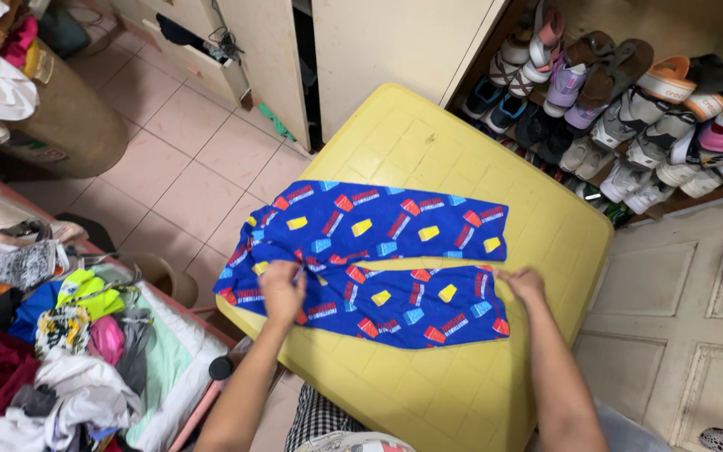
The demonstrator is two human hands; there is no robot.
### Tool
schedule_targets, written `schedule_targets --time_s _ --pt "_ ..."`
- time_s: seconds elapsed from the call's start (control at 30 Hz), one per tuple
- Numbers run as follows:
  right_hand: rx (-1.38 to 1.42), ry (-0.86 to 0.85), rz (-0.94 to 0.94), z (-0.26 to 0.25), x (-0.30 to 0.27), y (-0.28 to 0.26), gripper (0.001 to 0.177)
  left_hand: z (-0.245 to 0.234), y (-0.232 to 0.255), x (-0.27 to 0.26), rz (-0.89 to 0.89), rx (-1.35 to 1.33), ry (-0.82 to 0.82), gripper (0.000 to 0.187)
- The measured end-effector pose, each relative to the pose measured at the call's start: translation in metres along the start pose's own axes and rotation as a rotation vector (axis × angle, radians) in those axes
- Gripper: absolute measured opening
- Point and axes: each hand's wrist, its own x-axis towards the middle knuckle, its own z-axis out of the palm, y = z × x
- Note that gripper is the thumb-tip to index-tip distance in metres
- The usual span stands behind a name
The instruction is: The person picks up a pair of shorts and a shirt from a pile of clothes on a bed, smooths them out, and folds them on a small table.
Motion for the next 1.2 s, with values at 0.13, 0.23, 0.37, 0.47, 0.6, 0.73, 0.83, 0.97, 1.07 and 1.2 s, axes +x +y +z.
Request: schedule_targets --time_s 0.13,0.23,0.37,0.47,0.6,0.73,0.83,0.97,1.07,1.2 --pt "-0.233 -0.302 -0.024 0.029 -0.026 0.023 0.077 -0.026 -0.048 -0.025 -0.238 0.405 0.24 0.048" --pt "-0.3 -0.278 -0.249 0.047 -0.025 0.033 0.069 -0.025 -0.099 -0.037 -0.382 0.331 0.298 0.067" --pt "0.194 -0.352 -0.249 0.031 -0.034 0.03 0.046 -0.022 -0.16 -0.035 -0.603 0.217 0.161 0.051" --pt "0.588 -0.278 -0.127 0.002 -0.045 0.024 0.044 -0.033 -0.185 -0.025 -0.7 -0.319 0.048 0.03" --pt "0.662 -0.216 -0.037 -0.027 -0.051 0.027 0.049 -0.051 -0.197 -0.016 -0.797 -1.124 -0.088 0.017" --pt "0.682 -0.347 -0.081 -0.053 -0.048 0.036 0.033 -0.081 -0.204 -0.013 -0.62 -1.106 -0.02 0.027" --pt "1.045 -0.477 -0.02 -0.066 -0.032 0.042 0.016 -0.107 -0.196 -0.008 -0.616 -1.371 -0.071 0.03" --pt "1.513 -0.536 -0.001 -0.065 0.005 0.041 0.019 -0.117 -0.171 0.024 -0.786 -1.408 -0.187 0.031" --pt "1.687 -0.473 0.067 -0.062 0.027 0.019 0.013 -0.101 -0.181 0.056 -0.859 -1.315 -0.236 0.026" --pt "1.752 -0.415 0.184 -0.063 0.057 -0.012 0.018 -0.082 -0.205 0.104 -0.996 -1.429 -0.284 0.019"
